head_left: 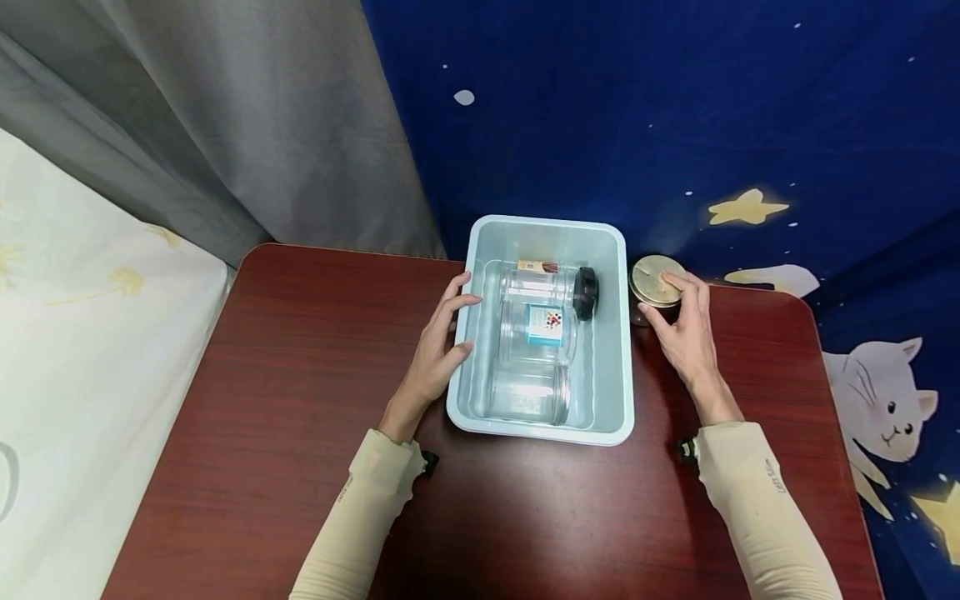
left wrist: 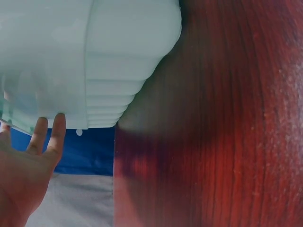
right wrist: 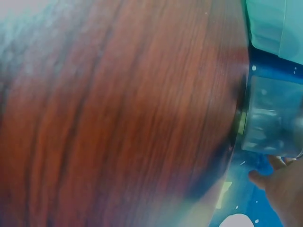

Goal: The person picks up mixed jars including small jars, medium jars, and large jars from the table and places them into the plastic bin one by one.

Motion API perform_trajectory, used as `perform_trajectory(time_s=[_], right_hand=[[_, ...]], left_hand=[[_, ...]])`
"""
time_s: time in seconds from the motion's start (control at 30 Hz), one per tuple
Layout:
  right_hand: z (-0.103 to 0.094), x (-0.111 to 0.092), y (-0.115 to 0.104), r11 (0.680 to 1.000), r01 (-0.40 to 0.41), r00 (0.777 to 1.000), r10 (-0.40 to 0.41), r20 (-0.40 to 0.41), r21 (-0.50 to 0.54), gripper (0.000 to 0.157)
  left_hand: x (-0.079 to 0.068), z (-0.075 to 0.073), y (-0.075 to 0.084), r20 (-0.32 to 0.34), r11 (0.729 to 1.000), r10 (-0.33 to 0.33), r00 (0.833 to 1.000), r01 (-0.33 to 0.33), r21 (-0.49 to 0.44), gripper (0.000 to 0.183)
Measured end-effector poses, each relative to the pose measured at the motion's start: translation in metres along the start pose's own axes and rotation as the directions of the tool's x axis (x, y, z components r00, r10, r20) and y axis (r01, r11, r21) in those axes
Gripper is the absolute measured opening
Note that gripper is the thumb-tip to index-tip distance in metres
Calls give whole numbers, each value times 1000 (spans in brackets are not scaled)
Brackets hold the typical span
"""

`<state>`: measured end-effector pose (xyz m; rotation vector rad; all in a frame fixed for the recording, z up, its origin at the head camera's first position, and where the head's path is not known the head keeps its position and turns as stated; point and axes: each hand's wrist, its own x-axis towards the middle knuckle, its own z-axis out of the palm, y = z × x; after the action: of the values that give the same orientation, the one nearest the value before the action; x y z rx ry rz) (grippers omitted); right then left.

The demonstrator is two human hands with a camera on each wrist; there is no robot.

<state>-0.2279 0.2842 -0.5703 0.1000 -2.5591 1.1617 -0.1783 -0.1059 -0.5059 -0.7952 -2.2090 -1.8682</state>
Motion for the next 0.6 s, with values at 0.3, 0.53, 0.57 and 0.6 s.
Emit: perform_trajectory(time_s=[0.3,0.53,0.57,0.6], right_hand=[[-1,-2,-4,999,29,1000,-29,-2,21,62],[-5,-2,-8,999,31,999,-30,-37,39,65],[-6,-3,-9,998,37,998,-35,-49,43,66],[-6,-3,-10,998,43,997,-40,-61,50,67]], left_hand=[[-2,0,-7,-5,1000,-4,1000,4,2,45],[-7,4,-38,-14,1000,11,1000,-12,-5,50],[-6,3,-36,-13,1000,14,1000,-14,-8,49],[-5,3,-32,-13,1000,16,1000,-16,-10,48]])
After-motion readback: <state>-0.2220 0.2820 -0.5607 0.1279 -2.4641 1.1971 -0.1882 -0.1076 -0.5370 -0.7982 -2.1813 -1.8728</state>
